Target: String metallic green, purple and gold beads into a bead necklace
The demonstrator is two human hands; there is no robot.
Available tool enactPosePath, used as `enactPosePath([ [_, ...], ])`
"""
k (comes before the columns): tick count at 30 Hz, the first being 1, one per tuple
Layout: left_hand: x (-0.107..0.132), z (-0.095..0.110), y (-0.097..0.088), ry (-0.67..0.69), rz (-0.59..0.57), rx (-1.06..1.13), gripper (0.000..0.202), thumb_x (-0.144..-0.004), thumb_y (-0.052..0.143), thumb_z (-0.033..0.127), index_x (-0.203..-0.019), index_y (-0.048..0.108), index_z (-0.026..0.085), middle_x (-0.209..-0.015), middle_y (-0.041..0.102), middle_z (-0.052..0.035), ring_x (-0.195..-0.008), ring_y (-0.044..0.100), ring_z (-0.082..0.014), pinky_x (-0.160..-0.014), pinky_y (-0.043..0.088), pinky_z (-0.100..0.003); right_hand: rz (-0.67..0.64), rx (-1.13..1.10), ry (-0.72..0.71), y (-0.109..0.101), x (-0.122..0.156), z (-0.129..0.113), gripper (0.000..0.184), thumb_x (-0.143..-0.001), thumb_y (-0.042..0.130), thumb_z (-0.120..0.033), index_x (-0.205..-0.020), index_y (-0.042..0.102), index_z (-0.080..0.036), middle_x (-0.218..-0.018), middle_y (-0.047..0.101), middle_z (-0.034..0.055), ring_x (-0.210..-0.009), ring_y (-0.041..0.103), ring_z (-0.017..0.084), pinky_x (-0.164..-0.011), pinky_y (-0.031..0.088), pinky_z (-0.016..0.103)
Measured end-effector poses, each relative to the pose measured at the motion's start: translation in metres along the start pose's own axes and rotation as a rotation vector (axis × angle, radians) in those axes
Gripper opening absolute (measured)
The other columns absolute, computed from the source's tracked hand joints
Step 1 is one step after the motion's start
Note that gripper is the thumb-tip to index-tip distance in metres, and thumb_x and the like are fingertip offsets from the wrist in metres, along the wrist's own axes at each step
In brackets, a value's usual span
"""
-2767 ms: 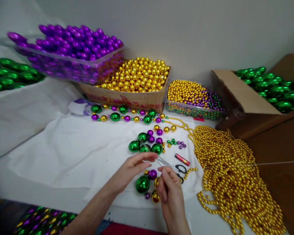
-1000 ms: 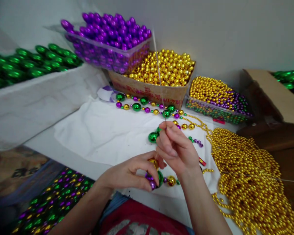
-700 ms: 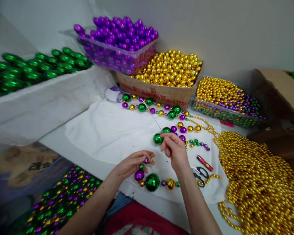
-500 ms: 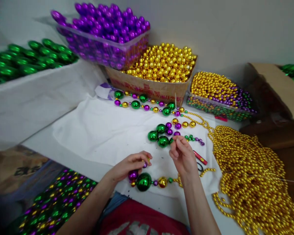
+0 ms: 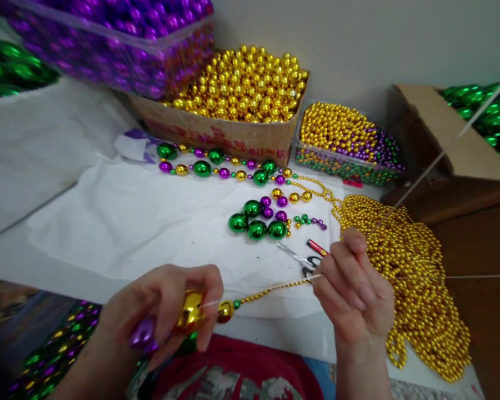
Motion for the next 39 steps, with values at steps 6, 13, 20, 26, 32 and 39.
enactPosePath([
  [6, 0.007, 0.023, -0.003, 0.094, 0.090, -0.113, 0.020, -0.068, 0.073, 0.041, -0.073, 0.074, 0.022, -0.098, 0.061, -0.0110, -0.075, 0.066, -0.0280, -0.036, 0.047, -0.022, -0.031, 0.026, -0.198, 0.005, -0.008, -0.024, 0.009, -0.083, 0.065, -0.018, -0.087, 0.059, -0.024, -0.041, 0.029, -0.0124, -0.032, 0.006, 0.001, -0.026, 0.008, 0.009],
  [13, -0.030, -0.027, -0.085, -0.006, 0.461, -0.280, 0.024, -0.075, 0.067, 0.037, -0.087, 0.067, 0.016, -0.111, 0.058, -0.0115, -0.088, 0.062, -0.0225, -0.044, 0.043, -0.016, 0.087, 0.481, 0.014, -0.070, -0.030, 0.039, 0.011, -0.083, 0.062, -0.029, -0.087, 0.059, -0.019, -0.055, 0.047, -0.0061, -0.038, 0.020, 0.003, -0.036, 0.013, 0.018],
  [20, -0.044, -0.032, -0.089, 0.182, 0.670, -0.848, 0.007, -0.070, 0.071, 0.026, -0.072, 0.070, 0.020, -0.106, 0.061, -0.0079, -0.114, 0.048, -0.0250, -0.097, 0.039, -0.034, 0.051, 0.534, 0.129, -0.086, -0.031, 0.072, 0.022, -0.081, 0.063, -0.035, -0.092, 0.060, -0.016, -0.055, 0.056, -0.0029, -0.037, 0.027, 0.003, -0.037, 0.013, 0.018],
  [26, -0.039, -0.026, -0.070, 0.285, 0.833, -0.540, 0.016, -0.077, 0.067, 0.031, -0.088, 0.069, 0.019, -0.097, 0.063, -0.0063, -0.096, 0.057, -0.0206, -0.089, 0.043, -0.034, -0.098, 0.791, 0.197, -0.063, -0.022, 0.089, 0.035, -0.084, 0.059, -0.040, -0.108, 0.063, -0.015, -0.060, 0.063, 0.0022, -0.039, 0.031, 0.005, -0.037, 0.017, 0.018],
  [32, -0.041, -0.038, -0.079, 0.315, 0.713, 0.197, 0.022, -0.079, 0.066, 0.024, -0.098, 0.064, 0.012, -0.086, 0.064, -0.0066, -0.076, 0.061, -0.0126, -0.076, 0.049, -0.026, -0.033, 0.867, 0.288, -0.064, 0.002, 0.097, 0.042, -0.081, 0.061, -0.046, -0.109, 0.067, -0.016, -0.054, 0.059, 0.0014, -0.039, 0.028, 0.005, -0.037, 0.016, 0.018],
  [39, -0.044, -0.040, -0.086, 0.356, 0.689, 0.311, 0.019, -0.082, 0.061, 0.015, -0.100, 0.063, 0.011, -0.090, 0.066, -0.0082, -0.079, 0.063, -0.0130, -0.076, 0.052, -0.024, 0.099, 1.014, 0.273, -0.065, 0.024, 0.085, 0.046, -0.077, 0.061, -0.052, -0.104, 0.070, -0.015, -0.049, 0.056, 0.0009, -0.038, 0.030, 0.006, -0.038, 0.019, 0.019],
])
Point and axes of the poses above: each hand's wrist, its own x-axis away from the middle knuckle, its own y-axis out of the palm, z = x × y, the point moved 1 cm from there along -x, towards the middle knuckle
